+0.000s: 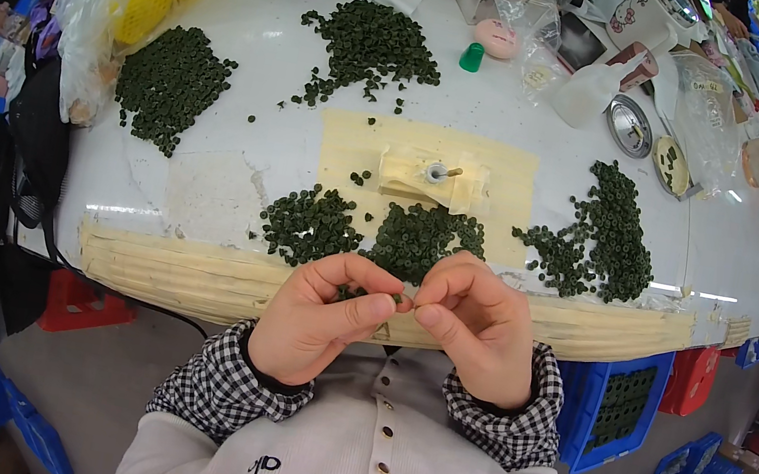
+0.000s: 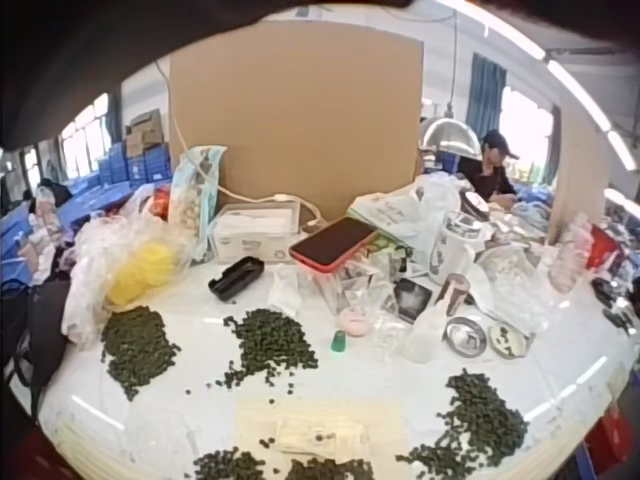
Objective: Assembling small artificial plant components on a factory workbench.
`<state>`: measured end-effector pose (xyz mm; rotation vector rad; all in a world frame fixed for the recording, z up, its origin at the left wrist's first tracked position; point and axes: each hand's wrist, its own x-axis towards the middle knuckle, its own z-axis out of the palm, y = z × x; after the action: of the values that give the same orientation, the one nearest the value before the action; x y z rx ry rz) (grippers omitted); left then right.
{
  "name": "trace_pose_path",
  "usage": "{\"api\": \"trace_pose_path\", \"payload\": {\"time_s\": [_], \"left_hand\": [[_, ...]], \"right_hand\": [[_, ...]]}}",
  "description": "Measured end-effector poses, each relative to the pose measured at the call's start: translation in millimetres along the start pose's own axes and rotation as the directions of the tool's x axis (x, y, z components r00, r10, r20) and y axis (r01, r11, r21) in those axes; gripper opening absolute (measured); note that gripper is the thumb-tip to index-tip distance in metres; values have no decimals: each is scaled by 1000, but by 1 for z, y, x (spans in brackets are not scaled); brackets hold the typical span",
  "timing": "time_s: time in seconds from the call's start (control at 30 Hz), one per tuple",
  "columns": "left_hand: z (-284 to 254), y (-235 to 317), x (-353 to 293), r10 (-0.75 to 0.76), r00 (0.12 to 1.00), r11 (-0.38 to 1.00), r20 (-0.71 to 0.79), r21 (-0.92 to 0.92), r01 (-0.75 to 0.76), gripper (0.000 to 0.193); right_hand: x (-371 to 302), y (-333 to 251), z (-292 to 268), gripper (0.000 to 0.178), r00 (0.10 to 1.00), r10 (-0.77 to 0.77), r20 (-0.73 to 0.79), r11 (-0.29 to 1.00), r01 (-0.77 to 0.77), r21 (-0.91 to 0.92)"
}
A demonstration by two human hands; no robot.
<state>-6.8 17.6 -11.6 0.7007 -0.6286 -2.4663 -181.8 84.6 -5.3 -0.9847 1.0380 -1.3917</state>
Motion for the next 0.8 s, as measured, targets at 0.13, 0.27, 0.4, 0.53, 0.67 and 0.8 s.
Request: {"api": "trace_pose_path", "payload": {"time_s": [0.13,0.27,0.4,0.53,0.67,0.8], "left_hand": [[0,-1,0,22,1000,1000,-9,13,-22,12],[0,-1,-1,53,998,995,-19,80,-52,13],[0,0,-1,105,994,973,-37,212,-95,12],[-3,7,0,123,990,884,62,447,-138,13],[-3,12,0,13,998,907,59,420,-36,12],[3,9,0,60,997,957,-51,287,-43,12]], "right_hand": [[1,-1,2,9,999,39,26,999,-39,-3],[1,-2,3,8,998,61,25,997,-62,35],[1,-2,3,9,995,95,39,990,-98,101],[2,-6,-2,12,973,203,107,958,-220,186],[0,-5,-6,12,977,177,116,975,-190,112],[5,-9,2,12,943,-327,56,772,301,-560]]}}
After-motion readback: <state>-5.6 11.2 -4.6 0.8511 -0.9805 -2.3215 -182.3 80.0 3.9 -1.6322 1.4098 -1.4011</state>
